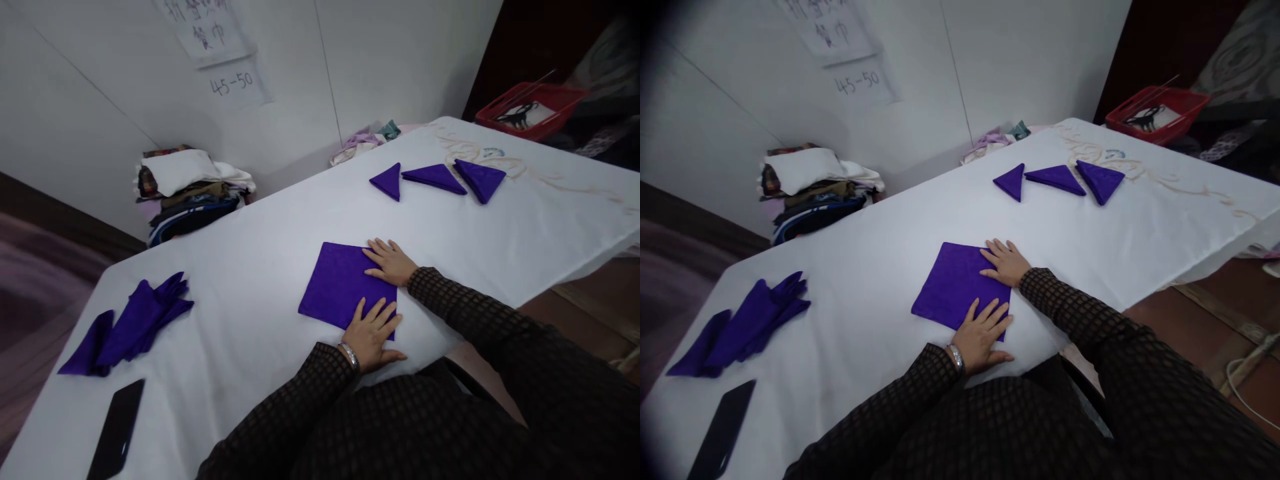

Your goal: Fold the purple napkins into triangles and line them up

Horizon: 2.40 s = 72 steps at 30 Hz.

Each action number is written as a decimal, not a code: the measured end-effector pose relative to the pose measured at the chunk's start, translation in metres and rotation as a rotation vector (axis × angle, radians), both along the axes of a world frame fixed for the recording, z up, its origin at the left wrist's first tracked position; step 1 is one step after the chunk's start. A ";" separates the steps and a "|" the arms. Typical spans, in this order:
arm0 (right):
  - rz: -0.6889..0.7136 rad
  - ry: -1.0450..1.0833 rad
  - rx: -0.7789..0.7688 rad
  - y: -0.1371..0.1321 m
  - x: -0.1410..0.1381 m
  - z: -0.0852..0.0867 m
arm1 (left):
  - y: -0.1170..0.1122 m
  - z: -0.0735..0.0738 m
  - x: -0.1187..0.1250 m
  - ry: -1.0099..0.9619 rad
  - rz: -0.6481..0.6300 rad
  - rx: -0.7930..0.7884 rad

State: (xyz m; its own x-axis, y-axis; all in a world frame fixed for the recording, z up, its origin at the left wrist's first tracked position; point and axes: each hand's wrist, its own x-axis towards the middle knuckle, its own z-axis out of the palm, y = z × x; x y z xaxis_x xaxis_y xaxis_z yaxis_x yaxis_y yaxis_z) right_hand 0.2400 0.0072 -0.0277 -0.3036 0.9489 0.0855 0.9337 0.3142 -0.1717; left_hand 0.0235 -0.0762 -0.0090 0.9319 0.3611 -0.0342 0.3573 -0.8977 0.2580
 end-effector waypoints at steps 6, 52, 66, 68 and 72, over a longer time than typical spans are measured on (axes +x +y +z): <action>0.002 0.018 -0.034 0.005 0.005 -0.001 | -0.001 -0.003 0.001 -0.019 0.010 0.006; 0.210 0.079 0.009 -0.119 -0.080 0.005 | 0.030 0.006 -0.037 0.045 0.555 0.162; 0.041 0.139 -0.091 -0.070 -0.037 0.017 | 0.029 -0.003 -0.036 0.095 0.552 0.134; 0.003 0.072 -0.070 -0.061 -0.025 0.010 | 0.029 -0.003 -0.036 0.089 0.554 0.129; -0.088 0.027 -0.048 -0.051 -0.003 0.002 | 0.029 -0.003 -0.037 0.084 0.559 0.108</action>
State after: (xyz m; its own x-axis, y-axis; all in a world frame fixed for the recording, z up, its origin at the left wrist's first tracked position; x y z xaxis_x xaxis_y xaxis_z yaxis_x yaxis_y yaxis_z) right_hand 0.2371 -0.0433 -0.0261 -0.2168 0.9751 0.0463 0.9523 0.2217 -0.2098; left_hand -0.0132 -0.0470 -0.0118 0.5937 0.8039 -0.0350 0.8006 -0.5858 0.1255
